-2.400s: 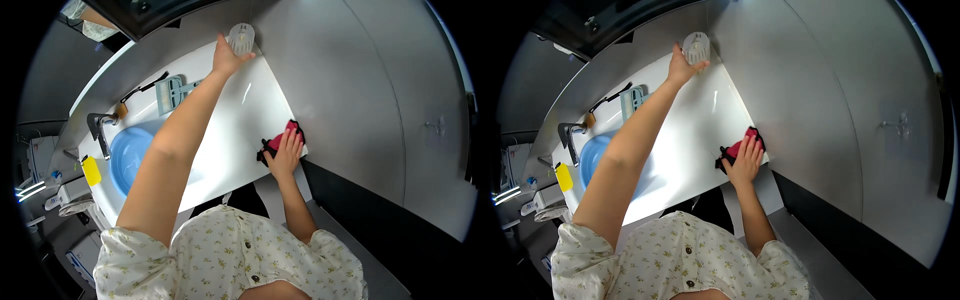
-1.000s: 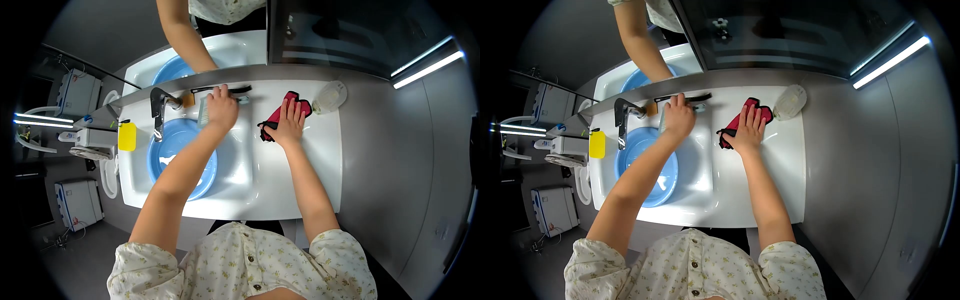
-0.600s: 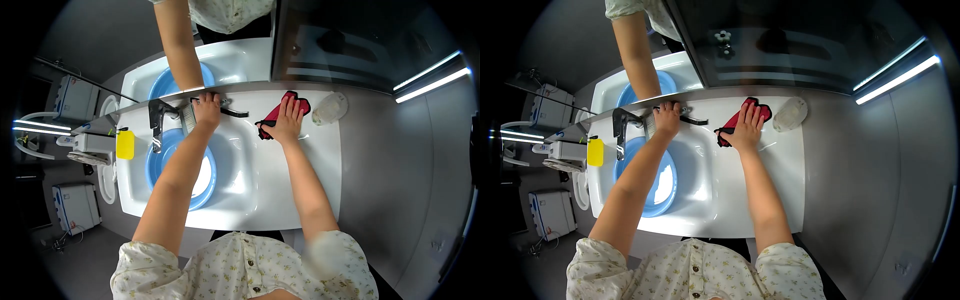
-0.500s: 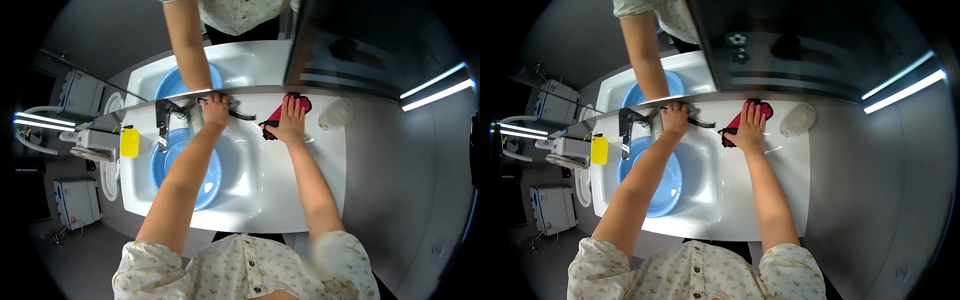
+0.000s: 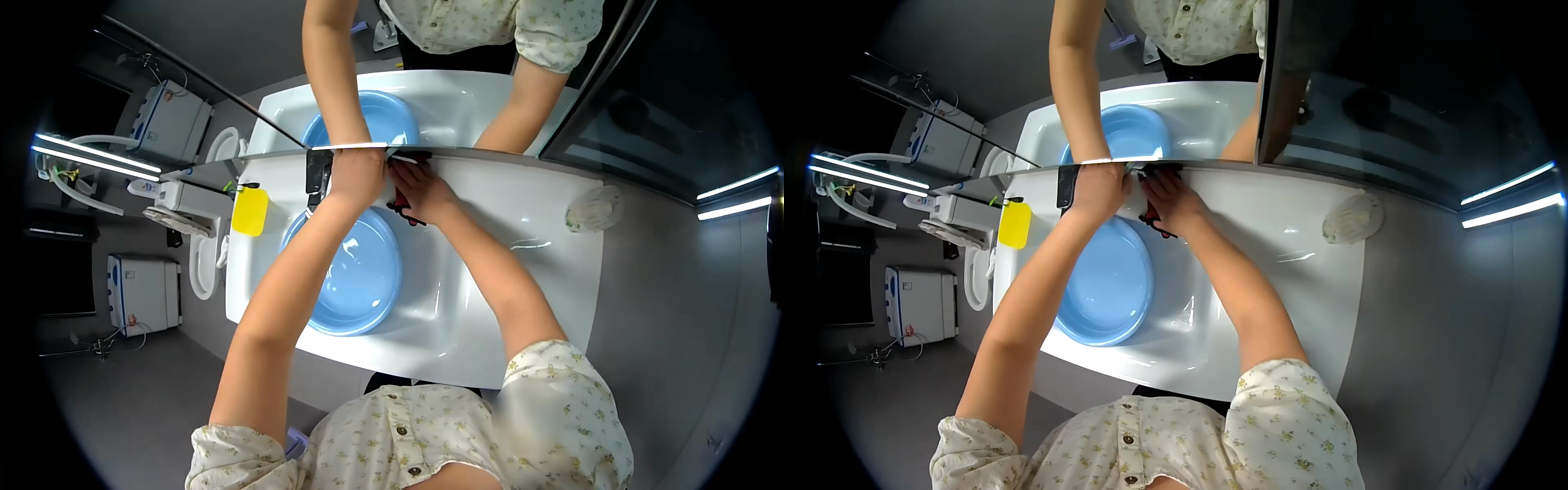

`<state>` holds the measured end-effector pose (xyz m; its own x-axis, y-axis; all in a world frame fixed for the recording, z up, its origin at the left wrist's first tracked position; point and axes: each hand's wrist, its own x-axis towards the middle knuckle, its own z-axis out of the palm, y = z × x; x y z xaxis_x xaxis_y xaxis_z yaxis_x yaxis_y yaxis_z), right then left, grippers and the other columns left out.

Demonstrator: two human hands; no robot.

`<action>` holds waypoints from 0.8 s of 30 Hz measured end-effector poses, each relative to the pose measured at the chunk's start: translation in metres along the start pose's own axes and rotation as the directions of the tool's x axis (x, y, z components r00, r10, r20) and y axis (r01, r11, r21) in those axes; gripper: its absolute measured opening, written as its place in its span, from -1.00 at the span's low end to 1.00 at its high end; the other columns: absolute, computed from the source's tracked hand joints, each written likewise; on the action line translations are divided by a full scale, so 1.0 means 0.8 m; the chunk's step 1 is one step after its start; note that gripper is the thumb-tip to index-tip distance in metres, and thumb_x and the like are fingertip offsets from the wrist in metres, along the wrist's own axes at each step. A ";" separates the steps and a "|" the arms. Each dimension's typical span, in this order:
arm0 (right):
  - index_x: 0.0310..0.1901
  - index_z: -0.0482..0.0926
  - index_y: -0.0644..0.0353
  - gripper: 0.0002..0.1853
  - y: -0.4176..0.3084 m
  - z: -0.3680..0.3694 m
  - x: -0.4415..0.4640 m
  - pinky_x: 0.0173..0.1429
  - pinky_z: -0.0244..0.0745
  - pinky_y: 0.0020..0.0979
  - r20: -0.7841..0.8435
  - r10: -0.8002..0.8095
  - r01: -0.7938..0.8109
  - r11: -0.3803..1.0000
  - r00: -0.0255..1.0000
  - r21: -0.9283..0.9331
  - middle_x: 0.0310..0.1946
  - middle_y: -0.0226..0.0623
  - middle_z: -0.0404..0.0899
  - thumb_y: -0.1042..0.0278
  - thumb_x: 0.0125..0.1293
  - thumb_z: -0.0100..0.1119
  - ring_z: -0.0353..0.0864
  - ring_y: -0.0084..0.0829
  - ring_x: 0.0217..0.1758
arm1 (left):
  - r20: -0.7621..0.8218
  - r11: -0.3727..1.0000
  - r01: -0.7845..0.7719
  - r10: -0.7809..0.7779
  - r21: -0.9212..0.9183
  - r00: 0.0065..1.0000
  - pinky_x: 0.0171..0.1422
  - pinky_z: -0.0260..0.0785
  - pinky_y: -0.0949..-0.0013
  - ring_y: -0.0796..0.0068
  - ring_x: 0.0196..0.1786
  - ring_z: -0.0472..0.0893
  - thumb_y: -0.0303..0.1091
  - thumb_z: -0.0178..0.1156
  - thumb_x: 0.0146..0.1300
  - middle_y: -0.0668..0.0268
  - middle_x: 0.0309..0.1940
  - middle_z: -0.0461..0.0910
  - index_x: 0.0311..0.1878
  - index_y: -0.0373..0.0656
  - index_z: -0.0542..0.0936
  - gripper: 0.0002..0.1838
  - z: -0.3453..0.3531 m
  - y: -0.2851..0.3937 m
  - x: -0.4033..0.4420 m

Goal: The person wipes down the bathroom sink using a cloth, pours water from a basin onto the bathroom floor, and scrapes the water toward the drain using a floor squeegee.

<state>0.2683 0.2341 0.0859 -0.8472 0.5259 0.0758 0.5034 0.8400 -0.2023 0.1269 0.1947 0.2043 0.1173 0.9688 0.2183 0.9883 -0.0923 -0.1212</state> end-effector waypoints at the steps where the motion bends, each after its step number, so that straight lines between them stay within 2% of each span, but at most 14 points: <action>1: 0.37 0.07 0.08 -0.11 -0.001 0.002 0.005 0.50 -0.17 -0.27 -0.002 -0.003 0.003 1.000 1.000 0.006 0.40 -0.31 0.04 -0.03 0.04 0.23 -0.07 -0.28 0.47 | 0.015 0.999 0.030 -0.029 -0.043 0.999 -0.22 0.42 0.09 0.05 -0.33 0.57 -0.32 0.19 0.02 0.06 -0.45 0.55 -0.27 -0.26 0.54 -0.76 -0.006 -0.001 -0.001; 2: 0.37 0.08 0.04 -0.17 -0.001 0.003 0.007 0.50 -0.15 -0.28 0.031 -0.145 0.146 0.989 0.989 -0.026 0.39 -0.38 0.04 0.05 0.08 0.20 -0.06 -0.32 0.47 | 0.123 0.995 0.088 -0.081 -0.053 0.989 -0.17 0.42 0.09 0.03 -0.25 0.56 -0.34 0.18 0.04 0.05 -0.32 0.56 -0.16 -0.25 0.52 -0.71 -0.010 0.002 -0.002; 3: 0.37 0.08 -0.01 -0.22 -0.001 0.003 0.005 0.51 -0.13 -0.29 0.070 -0.280 0.284 0.957 0.957 -0.056 0.39 -0.44 0.05 0.13 0.12 0.18 -0.06 -0.36 0.47 | 0.123 0.995 0.088 -0.081 -0.055 0.989 -0.17 0.42 0.09 0.03 -0.25 0.56 -0.34 0.18 0.04 0.05 -0.32 0.56 -0.16 -0.25 0.52 -0.71 -0.006 0.004 -0.004; 4: 0.35 0.13 -0.08 -0.31 -0.001 0.003 -0.004 0.52 -0.14 -0.31 0.023 -0.332 0.333 0.941 0.943 -0.053 0.38 -0.57 0.05 0.26 0.16 0.11 -0.02 -0.42 0.46 | 0.021 0.996 0.068 -0.067 -0.050 0.998 -0.18 0.43 0.11 0.06 -0.19 0.56 -0.35 0.17 0.02 0.06 -0.27 0.55 -0.14 -0.21 0.53 -0.70 0.002 0.008 -0.006; 5: 0.35 0.13 -0.08 -0.31 0.002 0.002 -0.015 0.52 -0.14 -0.31 0.032 -0.325 0.326 0.943 0.945 -0.058 0.38 -0.57 0.05 0.26 0.16 0.11 -0.02 -0.42 0.46 | -0.085 0.998 0.048 -0.052 -0.048 0.995 -0.19 0.43 0.13 0.08 -0.13 0.55 -0.37 0.16 0.00 0.08 -0.23 0.55 -0.11 -0.16 0.54 -0.69 0.010 0.015 -0.006; 7: 0.29 0.23 -0.08 -0.39 0.010 -0.007 -0.037 0.52 -0.13 -0.32 0.128 -0.422 0.433 0.899 0.897 -0.065 0.35 -0.59 0.14 0.29 0.16 0.09 0.01 -0.41 0.45 | -0.041 0.997 0.048 -0.050 -0.060 0.998 -0.14 0.42 0.10 0.06 -0.09 0.53 -0.38 0.15 0.02 0.07 -0.19 0.53 -0.07 -0.15 0.50 -0.66 0.023 0.030 0.000; 9: 0.21 0.35 -0.08 -0.44 0.035 0.009 -0.081 0.52 -0.15 -0.26 0.090 -0.394 0.397 0.917 0.915 -0.027 0.30 -0.58 0.23 0.20 0.12 0.16 0.03 -0.40 0.45 | 0.059 0.996 0.056 -0.052 -0.068 0.997 -0.05 0.40 0.06 0.03 0.00 0.49 -0.41 0.13 0.05 0.06 -0.13 0.50 0.02 -0.13 0.44 -0.60 0.042 0.054 0.008; 11: 0.13 0.44 -0.09 -0.45 0.046 -0.029 -0.144 0.50 -0.17 -0.17 0.110 -0.203 0.196 0.978 0.973 0.073 0.27 -0.51 0.30 0.08 0.05 0.23 0.02 -0.34 0.45 | 0.079 0.999 0.038 -0.039 0.017 0.996 -0.07 0.40 0.08 0.13 0.00 0.48 -0.36 0.09 0.09 0.12 -0.17 0.49 -0.06 -0.08 0.46 -0.70 0.064 0.077 0.018; 12: 0.13 0.44 -0.09 -0.45 0.045 -0.033 -0.165 0.50 -0.17 -0.17 0.118 -0.196 0.187 0.979 0.974 0.076 0.27 -0.51 0.30 0.08 0.05 0.23 0.02 -0.34 0.45 | 0.057 0.999 0.044 -0.045 0.018 0.997 -0.09 0.41 0.10 0.14 -0.01 0.48 -0.35 0.09 0.10 0.14 -0.17 0.48 -0.07 -0.08 0.45 -0.71 0.082 0.086 0.022; 14: 0.14 0.45 -0.07 -0.38 0.035 -0.035 -0.206 0.49 -0.21 -0.10 -0.005 0.033 -0.032 0.991 0.999 0.130 0.29 -0.45 0.27 -0.03 0.00 0.27 0.00 -0.27 0.46 | 0.054 0.999 0.050 -0.050 0.006 0.997 -0.11 0.42 0.11 0.15 -0.02 0.47 -0.35 0.09 0.10 0.15 -0.17 0.47 -0.07 -0.07 0.44 -0.72 0.105 0.107 0.026; 17: 0.18 0.41 -0.01 -0.31 0.003 -0.041 -0.251 0.49 -0.22 -0.08 -0.075 0.208 -0.189 0.961 0.975 0.201 0.32 -0.41 0.23 -0.08 -0.02 0.27 -0.02 -0.19 0.46 | 0.093 0.995 0.103 -0.102 -0.009 0.991 -0.12 0.45 0.15 0.13 0.00 0.46 -0.36 0.14 0.08 0.16 -0.14 0.44 -0.04 -0.07 0.40 -0.67 0.125 0.130 0.035; 20: 0.22 0.39 0.01 -0.22 -0.034 -0.043 -0.285 0.47 -0.27 0.04 -0.033 0.233 -0.220 0.950 0.972 0.221 0.35 -0.34 0.18 -0.21 -0.04 0.24 -0.05 -0.10 0.46 | 0.061 0.989 0.078 -0.070 -0.129 0.996 -0.08 0.49 0.22 0.07 0.01 0.43 -0.26 0.32 -0.02 0.13 -0.09 0.40 -0.04 -0.11 0.36 -0.52 0.124 0.141 0.031; 22: 0.22 0.39 0.01 -0.21 -0.062 -0.042 -0.307 0.45 -0.30 0.11 -0.001 0.216 -0.209 0.945 0.976 0.253 0.35 -0.28 0.17 -0.28 -0.01 0.18 -0.07 -0.03 0.45 | 0.065 0.980 0.066 -0.055 -0.190 0.996 -0.03 0.45 0.15 0.03 0.01 0.39 -0.17 0.39 -0.10 0.09 -0.07 0.37 0.00 -0.14 0.35 -0.39 0.131 0.141 0.029; 24: 0.20 0.41 0.01 -0.23 -0.089 -0.035 -0.325 0.46 -0.30 0.09 0.045 0.164 -0.170 0.945 0.985 0.280 0.35 -0.31 0.17 -0.28 0.00 0.17 -0.06 -0.10 0.46 | 0.068 0.970 0.042 -0.026 -0.241 0.997 0.06 0.36 0.09 0.02 0.02 0.35 -0.16 0.43 -0.16 0.04 -0.07 0.34 0.04 -0.16 0.33 -0.31 0.121 0.138 0.028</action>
<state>0.4575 0.0413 0.1078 -0.7600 0.6499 -0.0021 0.5718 0.6672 -0.4774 0.2294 0.2285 0.1024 0.0842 0.9843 0.1549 0.9866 -0.1041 0.1253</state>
